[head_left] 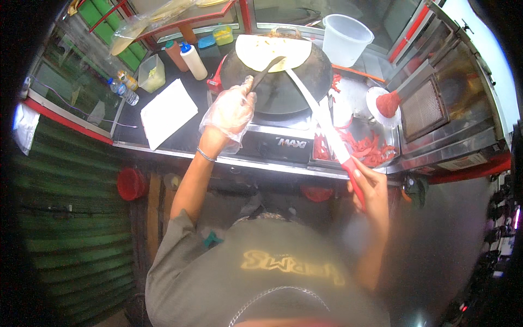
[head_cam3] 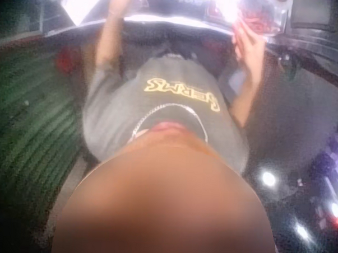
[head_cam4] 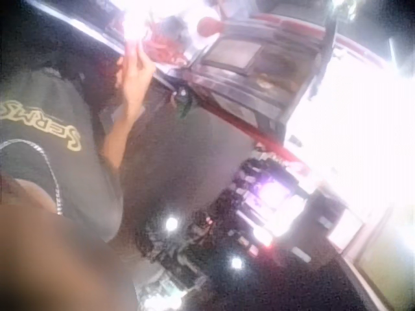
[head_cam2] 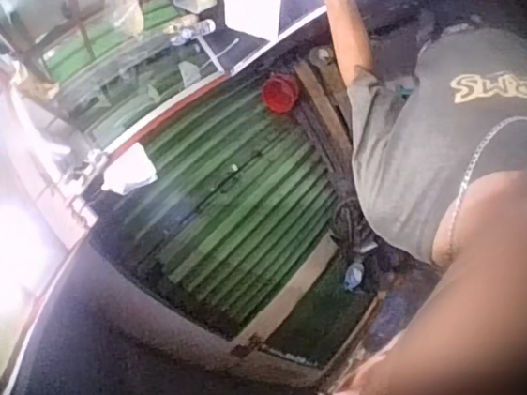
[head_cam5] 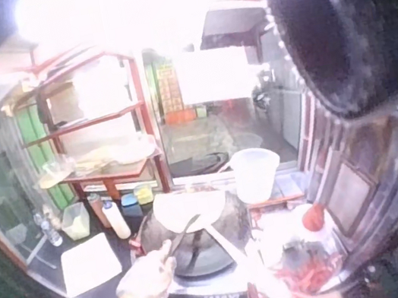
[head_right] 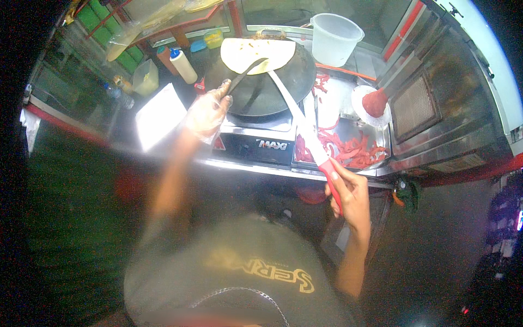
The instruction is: The person cooks a tortilla on a flat griddle, then adds shredded lettuce and cooked meat to a separate tortilla on a paper plate. They finish by drizzling sauce over the assembled taco.
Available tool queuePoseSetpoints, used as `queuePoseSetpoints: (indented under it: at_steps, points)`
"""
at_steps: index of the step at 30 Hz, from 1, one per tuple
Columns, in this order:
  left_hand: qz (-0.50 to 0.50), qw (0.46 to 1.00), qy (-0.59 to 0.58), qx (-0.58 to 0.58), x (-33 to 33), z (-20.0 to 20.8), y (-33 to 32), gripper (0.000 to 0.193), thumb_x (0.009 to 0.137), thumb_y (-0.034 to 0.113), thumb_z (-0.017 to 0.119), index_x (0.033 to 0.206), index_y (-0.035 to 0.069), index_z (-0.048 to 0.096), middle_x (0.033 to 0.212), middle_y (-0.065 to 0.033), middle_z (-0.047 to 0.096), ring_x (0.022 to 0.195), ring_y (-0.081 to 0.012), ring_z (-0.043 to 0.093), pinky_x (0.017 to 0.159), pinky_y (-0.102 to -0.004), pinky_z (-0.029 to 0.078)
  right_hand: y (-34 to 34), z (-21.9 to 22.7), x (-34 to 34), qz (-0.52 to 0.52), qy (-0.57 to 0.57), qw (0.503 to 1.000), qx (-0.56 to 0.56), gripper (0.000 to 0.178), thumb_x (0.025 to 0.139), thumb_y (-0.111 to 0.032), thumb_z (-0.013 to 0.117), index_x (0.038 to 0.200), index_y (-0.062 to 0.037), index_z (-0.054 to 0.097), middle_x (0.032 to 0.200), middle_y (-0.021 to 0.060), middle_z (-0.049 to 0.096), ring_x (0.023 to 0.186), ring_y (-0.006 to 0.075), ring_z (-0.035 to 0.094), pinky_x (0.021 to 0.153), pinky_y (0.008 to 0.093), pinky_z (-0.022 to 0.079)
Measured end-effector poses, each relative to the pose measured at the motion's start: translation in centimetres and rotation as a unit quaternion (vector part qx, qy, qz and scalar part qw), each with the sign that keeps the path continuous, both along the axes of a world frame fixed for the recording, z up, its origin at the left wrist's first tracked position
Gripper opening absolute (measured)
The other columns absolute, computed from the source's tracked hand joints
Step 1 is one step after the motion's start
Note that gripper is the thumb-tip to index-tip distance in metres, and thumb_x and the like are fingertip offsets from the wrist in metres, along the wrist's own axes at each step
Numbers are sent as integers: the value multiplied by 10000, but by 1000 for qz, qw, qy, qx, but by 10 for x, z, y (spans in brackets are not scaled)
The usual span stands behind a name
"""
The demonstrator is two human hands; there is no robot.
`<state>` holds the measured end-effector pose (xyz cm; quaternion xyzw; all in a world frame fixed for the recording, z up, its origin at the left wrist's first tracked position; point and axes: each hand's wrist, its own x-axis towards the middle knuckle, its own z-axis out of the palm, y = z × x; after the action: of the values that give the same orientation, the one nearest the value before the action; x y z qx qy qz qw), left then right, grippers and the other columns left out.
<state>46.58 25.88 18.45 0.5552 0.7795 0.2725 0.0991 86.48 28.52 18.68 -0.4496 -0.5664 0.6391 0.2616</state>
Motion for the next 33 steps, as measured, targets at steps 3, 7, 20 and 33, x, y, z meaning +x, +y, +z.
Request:
queuePoseSetpoints:
  at_steps: [3,7,20,33]
  points:
    - [16,1000,11,-17,0,-2,2,550,1071,304,570,1555,43,564,1365,-284,680,1204,-418,708,1057,-481,534,13,-11,-26,3,36,999,10,491,1090,-240,669,1524,-16,611,773,44,649,447,46,459,387,244,355]
    - [35,996,75,15,1,7,12,521,1078,310,570,1531,54,594,1270,-273,716,1149,-422,721,1024,-493,554,24,-3,-46,-7,77,996,50,458,1091,-230,671,1495,-16,640,766,37,656,448,47,456,386,240,336]
    - [-12,969,200,143,41,44,-54,490,1086,167,598,1571,102,571,1089,-183,744,849,-250,706,871,-386,566,-34,31,6,-49,-17,998,42,479,1101,-190,625,1535,8,592,798,65,670,475,42,458,425,216,349]
    - [82,995,44,-19,30,4,-43,483,1097,207,547,1566,91,570,1145,-218,707,1073,-374,705,983,-445,545,-46,19,75,-96,-13,995,2,482,1070,-161,665,1509,30,611,784,49,672,472,22,438,418,206,318]
